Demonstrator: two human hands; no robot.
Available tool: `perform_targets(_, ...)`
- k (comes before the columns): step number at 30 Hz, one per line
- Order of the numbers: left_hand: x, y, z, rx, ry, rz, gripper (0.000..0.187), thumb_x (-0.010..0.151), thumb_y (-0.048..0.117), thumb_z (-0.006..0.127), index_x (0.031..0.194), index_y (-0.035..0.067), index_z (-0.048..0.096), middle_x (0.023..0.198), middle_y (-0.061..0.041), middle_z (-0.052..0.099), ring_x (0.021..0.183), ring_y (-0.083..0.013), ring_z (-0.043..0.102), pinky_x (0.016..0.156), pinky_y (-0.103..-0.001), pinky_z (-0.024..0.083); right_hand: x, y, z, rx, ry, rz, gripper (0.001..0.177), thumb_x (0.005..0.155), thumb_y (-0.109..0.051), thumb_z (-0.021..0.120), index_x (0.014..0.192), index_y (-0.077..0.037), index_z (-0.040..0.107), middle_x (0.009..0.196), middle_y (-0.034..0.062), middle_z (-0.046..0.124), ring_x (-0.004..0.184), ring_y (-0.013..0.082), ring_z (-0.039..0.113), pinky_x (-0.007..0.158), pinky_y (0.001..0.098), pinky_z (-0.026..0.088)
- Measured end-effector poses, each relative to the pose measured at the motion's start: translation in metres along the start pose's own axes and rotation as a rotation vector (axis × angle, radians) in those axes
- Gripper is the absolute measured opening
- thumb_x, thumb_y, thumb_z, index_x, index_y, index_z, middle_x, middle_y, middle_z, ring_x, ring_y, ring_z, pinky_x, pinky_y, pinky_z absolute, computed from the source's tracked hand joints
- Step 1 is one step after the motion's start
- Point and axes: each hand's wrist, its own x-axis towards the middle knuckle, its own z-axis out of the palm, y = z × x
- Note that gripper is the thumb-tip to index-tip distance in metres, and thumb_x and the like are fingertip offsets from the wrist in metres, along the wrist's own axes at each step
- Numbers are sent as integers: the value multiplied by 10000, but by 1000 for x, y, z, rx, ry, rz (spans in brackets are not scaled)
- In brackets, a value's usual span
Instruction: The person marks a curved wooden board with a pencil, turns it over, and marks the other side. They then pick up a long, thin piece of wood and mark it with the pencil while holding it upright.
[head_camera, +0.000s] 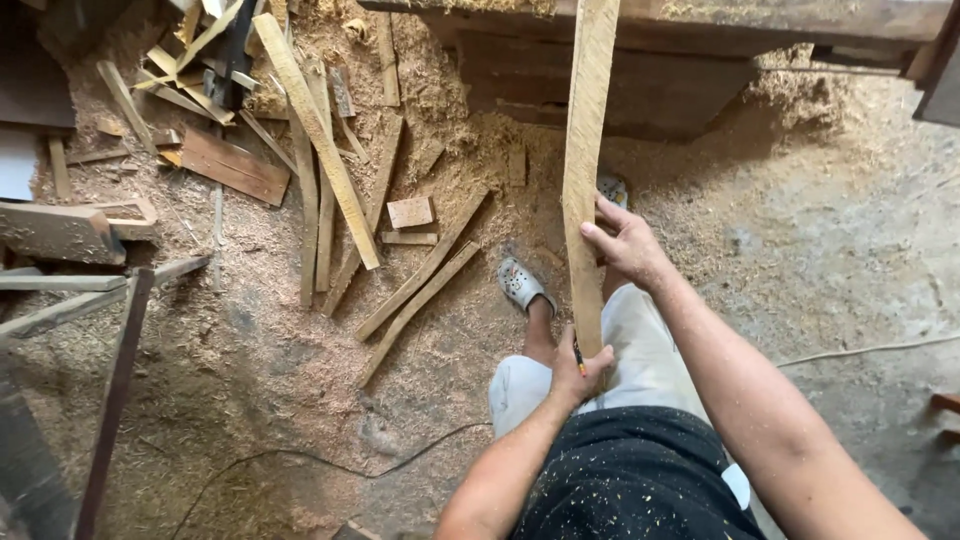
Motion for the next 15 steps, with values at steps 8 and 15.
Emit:
perform_targets(8, 9, 5, -8, -75, -27, -7, 544, 825, 270, 793, 1245, 12, 563, 966, -143, 754, 860, -211, 744, 789, -342, 597, 9, -14, 2, 54, -9, -8, 693, 958, -203, 639, 1592, -275, 370, 1378, 77, 656, 1101, 215, 689, 816, 421, 644)
perform_targets(15, 26, 21, -13, -22, 37, 42, 505, 805, 256, 817, 1194, 17, 600, 867, -117, 770, 812, -190, 759, 768, -333, 593, 26, -29, -4, 9, -6, -54, 700, 965, -208, 641, 1601, -261, 353, 1359, 102, 664, 1132, 210, 682, 859, 393, 635)
